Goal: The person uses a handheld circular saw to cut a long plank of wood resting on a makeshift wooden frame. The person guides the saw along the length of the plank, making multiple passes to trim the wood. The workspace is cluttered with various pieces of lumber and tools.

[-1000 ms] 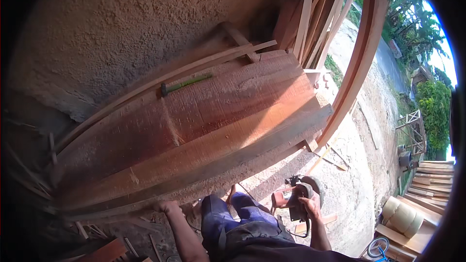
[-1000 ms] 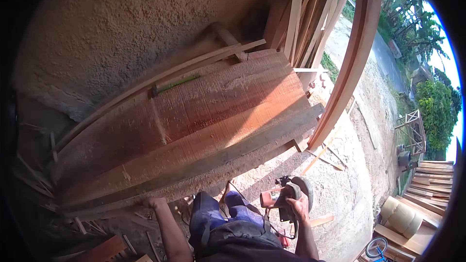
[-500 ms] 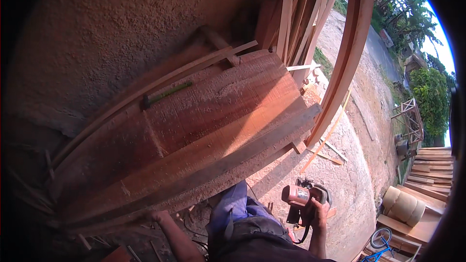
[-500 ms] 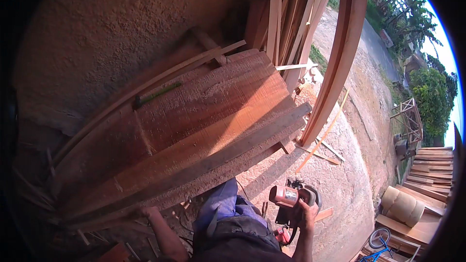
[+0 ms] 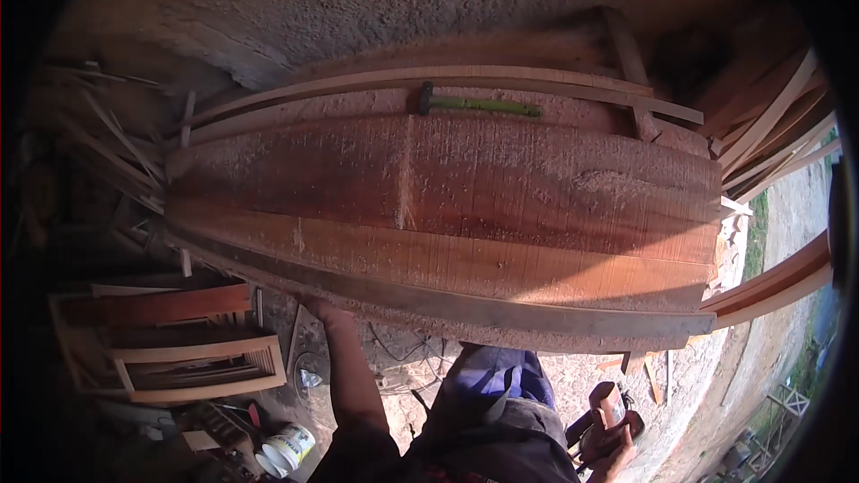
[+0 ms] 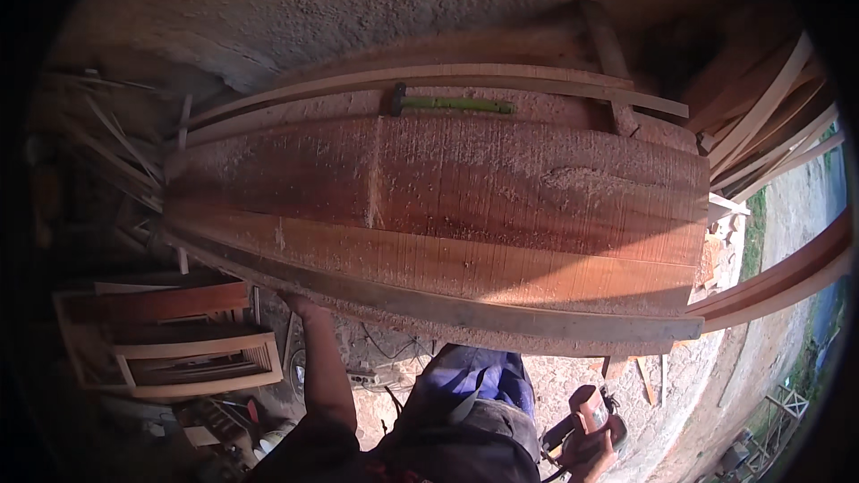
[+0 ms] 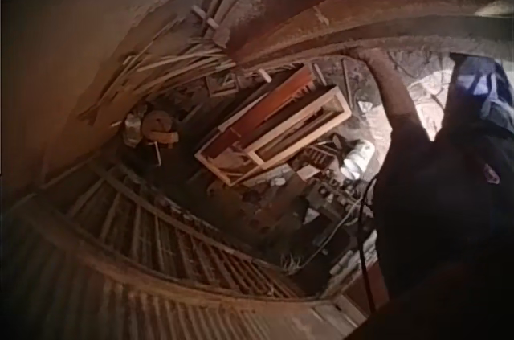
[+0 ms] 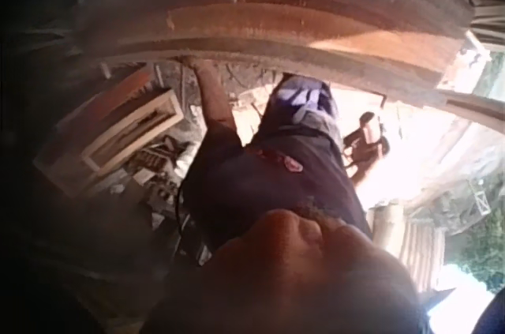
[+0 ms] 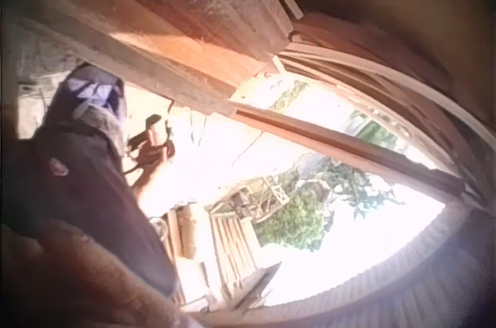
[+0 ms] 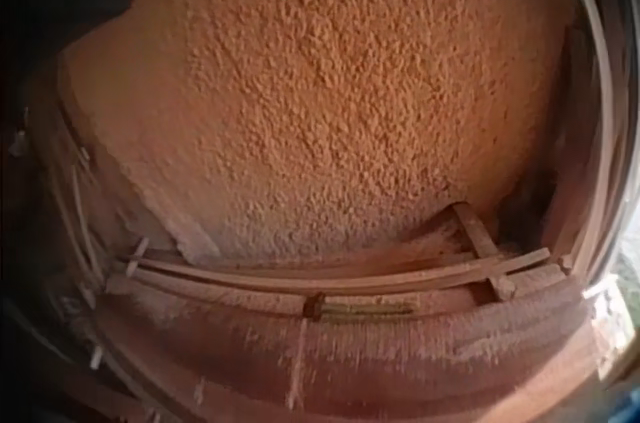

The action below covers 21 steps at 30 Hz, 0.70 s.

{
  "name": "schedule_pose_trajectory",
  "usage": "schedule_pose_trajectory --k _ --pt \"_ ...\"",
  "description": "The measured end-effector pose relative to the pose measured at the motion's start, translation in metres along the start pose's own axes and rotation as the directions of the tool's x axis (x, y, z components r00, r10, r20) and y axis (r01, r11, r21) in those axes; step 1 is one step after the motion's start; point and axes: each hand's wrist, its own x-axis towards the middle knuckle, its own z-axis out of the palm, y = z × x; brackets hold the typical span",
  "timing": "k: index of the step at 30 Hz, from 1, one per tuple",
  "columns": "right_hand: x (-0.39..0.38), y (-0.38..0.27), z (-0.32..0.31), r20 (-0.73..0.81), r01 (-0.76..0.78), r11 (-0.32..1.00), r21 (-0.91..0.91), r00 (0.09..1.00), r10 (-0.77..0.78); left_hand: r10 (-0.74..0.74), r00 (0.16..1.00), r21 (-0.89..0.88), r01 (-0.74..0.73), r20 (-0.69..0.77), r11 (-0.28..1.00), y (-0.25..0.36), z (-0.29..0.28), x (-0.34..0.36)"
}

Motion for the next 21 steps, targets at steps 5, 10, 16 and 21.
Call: schedule_pose_trajectory --k 5,10,16,21 --pt "0.001 -0.074 0.064 0.297 0.099 0.971 -0.215 0.954 -0.032 -0.076 0.996 -0.159 0.067 -0.054 0.985 -0.001 -0.025 0.008" --pt "0.048 -0.093 0.072 0.255 0.014 0.954 -0.300 0.965 0.066 -0.127 0.991 -0.224 0.112 -0.052 0.968 -0.009 -0.023 -0.001" --pt "0.097 -0.119 0.066 0.292 0.030 0.941 -0.337 0.953 0.074 -0.145 0.989 -0.211 0.140 -0.009 0.967 -0.019 -0.004 -0.040" --pt "0.139 -0.135 0.033 0.334 0.062 0.944 -0.323 0.941 0.053 -0.134 0.988 -0.176 0.147 0.080 0.973 -0.056 0.024 -0.115"
